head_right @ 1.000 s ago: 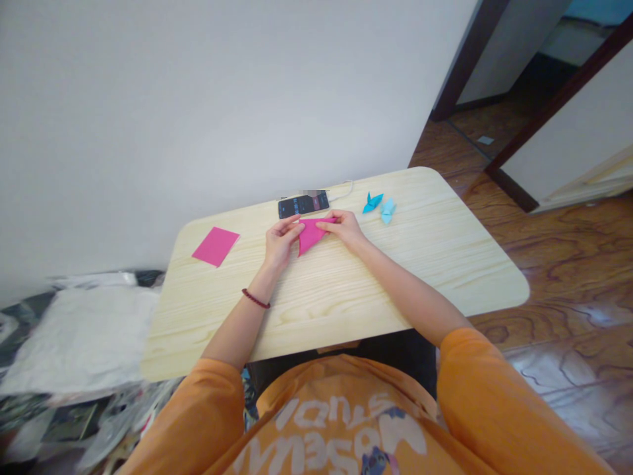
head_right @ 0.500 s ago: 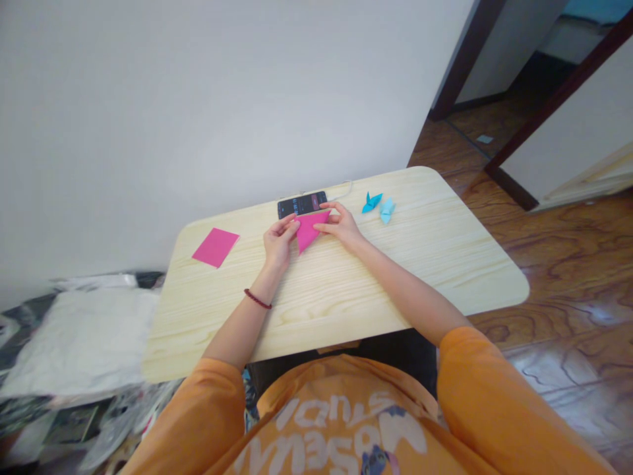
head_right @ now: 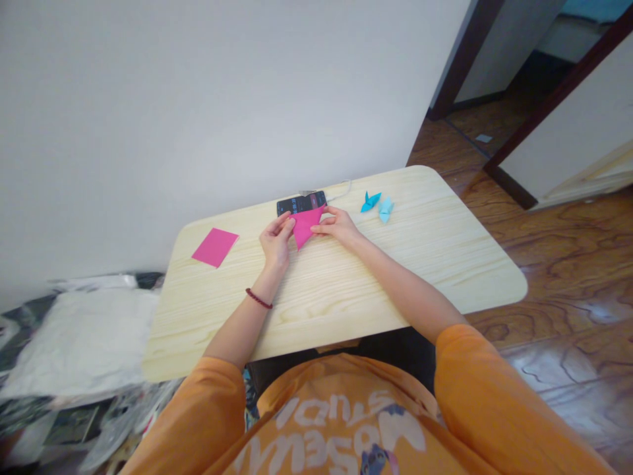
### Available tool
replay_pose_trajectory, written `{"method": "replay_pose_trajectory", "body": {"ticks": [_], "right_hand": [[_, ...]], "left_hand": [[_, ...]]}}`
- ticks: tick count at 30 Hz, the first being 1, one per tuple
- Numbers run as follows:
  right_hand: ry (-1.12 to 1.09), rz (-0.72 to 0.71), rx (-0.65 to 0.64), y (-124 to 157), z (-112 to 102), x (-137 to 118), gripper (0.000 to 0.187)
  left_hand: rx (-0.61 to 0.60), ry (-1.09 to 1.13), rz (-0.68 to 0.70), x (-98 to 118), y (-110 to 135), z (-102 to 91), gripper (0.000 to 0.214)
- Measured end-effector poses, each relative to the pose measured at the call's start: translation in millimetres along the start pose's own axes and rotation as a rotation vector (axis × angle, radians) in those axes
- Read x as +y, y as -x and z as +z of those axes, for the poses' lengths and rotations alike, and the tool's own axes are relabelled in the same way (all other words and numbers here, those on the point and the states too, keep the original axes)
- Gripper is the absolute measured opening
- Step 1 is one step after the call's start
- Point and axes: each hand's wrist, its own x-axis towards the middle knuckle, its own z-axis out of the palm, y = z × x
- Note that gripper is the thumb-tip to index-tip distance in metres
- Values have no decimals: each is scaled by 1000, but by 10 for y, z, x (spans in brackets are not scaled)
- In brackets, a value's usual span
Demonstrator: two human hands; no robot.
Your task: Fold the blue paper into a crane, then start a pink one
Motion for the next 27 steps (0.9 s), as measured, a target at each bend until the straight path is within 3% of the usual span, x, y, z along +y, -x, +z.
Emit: {"method": "replay_pose_trajectory", "body": {"ticks": [7,13,18,27], "right_hand": [[-87,31,-52,-59,-18,11,53],[-39,-32,-9,-104,-50,94,37],[-11,-59,5,-132,-71,137,36],[-150,1,9,-103,-58,65,40]], "left_hand": [[56,-26,54,-6,-22,0,43],[45,-23,36,1,-16,0,45],[14,-10,26,9,-6,9,45],[37,20,-7,22,-6,15,48]]}}
